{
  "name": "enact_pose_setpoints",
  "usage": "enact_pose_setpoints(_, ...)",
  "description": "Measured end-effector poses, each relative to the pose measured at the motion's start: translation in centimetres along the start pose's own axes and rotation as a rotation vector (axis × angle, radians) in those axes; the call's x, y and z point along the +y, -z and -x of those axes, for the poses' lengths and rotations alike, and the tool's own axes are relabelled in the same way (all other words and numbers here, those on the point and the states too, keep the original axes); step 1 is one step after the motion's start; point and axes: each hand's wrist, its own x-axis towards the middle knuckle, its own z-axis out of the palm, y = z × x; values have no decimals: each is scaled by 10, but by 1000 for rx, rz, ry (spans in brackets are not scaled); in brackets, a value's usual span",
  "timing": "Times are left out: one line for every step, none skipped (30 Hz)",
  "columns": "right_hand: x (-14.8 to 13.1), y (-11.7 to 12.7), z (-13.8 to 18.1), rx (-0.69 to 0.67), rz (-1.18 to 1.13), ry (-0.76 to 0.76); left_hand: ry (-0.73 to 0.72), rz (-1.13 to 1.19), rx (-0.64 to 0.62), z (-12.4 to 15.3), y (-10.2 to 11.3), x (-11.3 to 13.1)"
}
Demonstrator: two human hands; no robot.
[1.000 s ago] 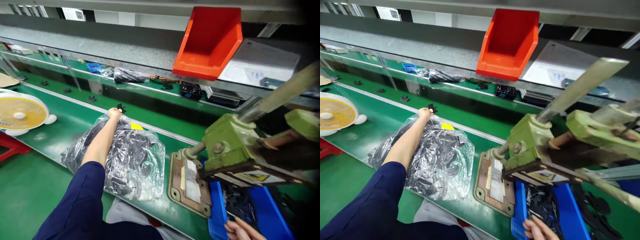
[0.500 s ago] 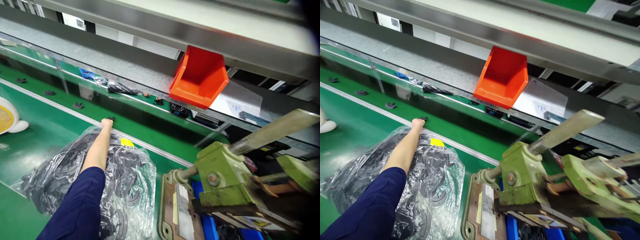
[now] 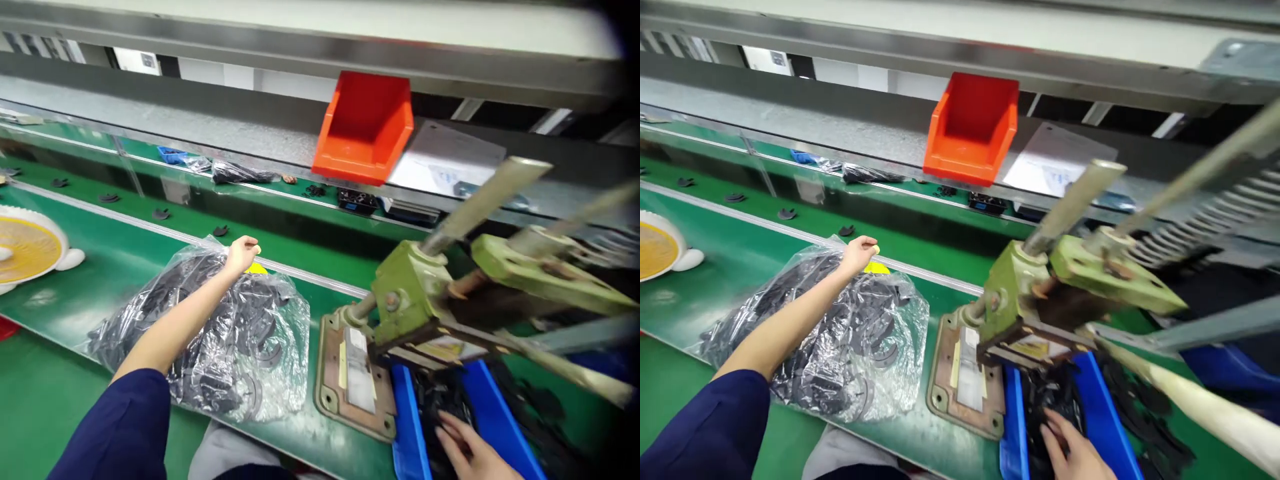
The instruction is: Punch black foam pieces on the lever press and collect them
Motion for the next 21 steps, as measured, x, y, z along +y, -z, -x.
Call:
enact_pose_setpoints(-11, 5, 7, 34, -12, -31, -41, 17, -42, 22, -3, 10)
enact_pose_setpoints(-22, 10, 14, 72, -35, -45, -98, 31, -77, 45, -6, 20)
enact_pose_setpoints(-34, 14, 22, 115, -63, -50, -156, 44, -126, 70, -9, 30)
enact_pose_setpoints(-46, 17, 30, 135, -106, -42, -214, 60, -184, 96, -12, 40)
enact_pose_setpoints(-57, 19, 37, 114, -178, -11, -279, 79, -269, 123, -15, 49)
enact_pose_setpoints(-67, 20, 45, 71, -270, 26, -369, 107, -357, 150, -19, 58)
enact_pose_setpoints(-76, 20, 53, 19, -360, 80, -476, 129, -444, 176, -23, 67)
enact_pose_setpoints(-84, 19, 61, -4, -394, 99, -575, 142, -543, 201, -27, 74)
enact_pose_setpoints(-90, 17, 68, -32, -417, 104, -660, 167, -623, 224, -32, 81)
enact_pose_setpoints(-96, 16, 76, -62, -433, 112, -732, 204, -689, 244, -38, 86)
enact_pose_setpoints(-101, 14, 83, -85, -446, 135, -785, 239, -740, 262, -44, 89)
enact_pose_setpoints(-104, 13, 90, -100, -459, 177, -822, 268, -776, 277, -50, 91)
enact_pose_setpoints(-107, 12, 96, -107, -473, 225, -846, 289, -798, 289, -55, 91)
enact_pose_setpoints(-109, 11, 102, -107, -486, 271, -865, 300, -813, 299, -61, 90)
enact_pose_setpoints(-110, 10, 106, -103, -498, 308, -884, 303, -821, 306, -65, 87)
enact_pose_setpoints(-110, 10, 110, -97, -510, 328, -901, 305, -822, 311, -69, 84)
enact_pose_setpoints(-110, 9, 113, -95, -521, 331, -917, 307, -816, 315, -71, 80)
enact_pose_setpoints(-109, 8, 116, -99, -532, 327, -929, 310, -807, 318, -72, 76)
enact_pose_setpoints(-108, 7, 118, -100, -543, 326, -937, 311, -797, 320, -73, 72)
enact_pose_setpoints(-107, 6, 120, -102, -556, 323, -939, 310, -784, 322, -72, 69)
enact_pose_setpoints(-106, 5, 122, -104, -569, 317, -937, 309, -771, 324, -71, 66)
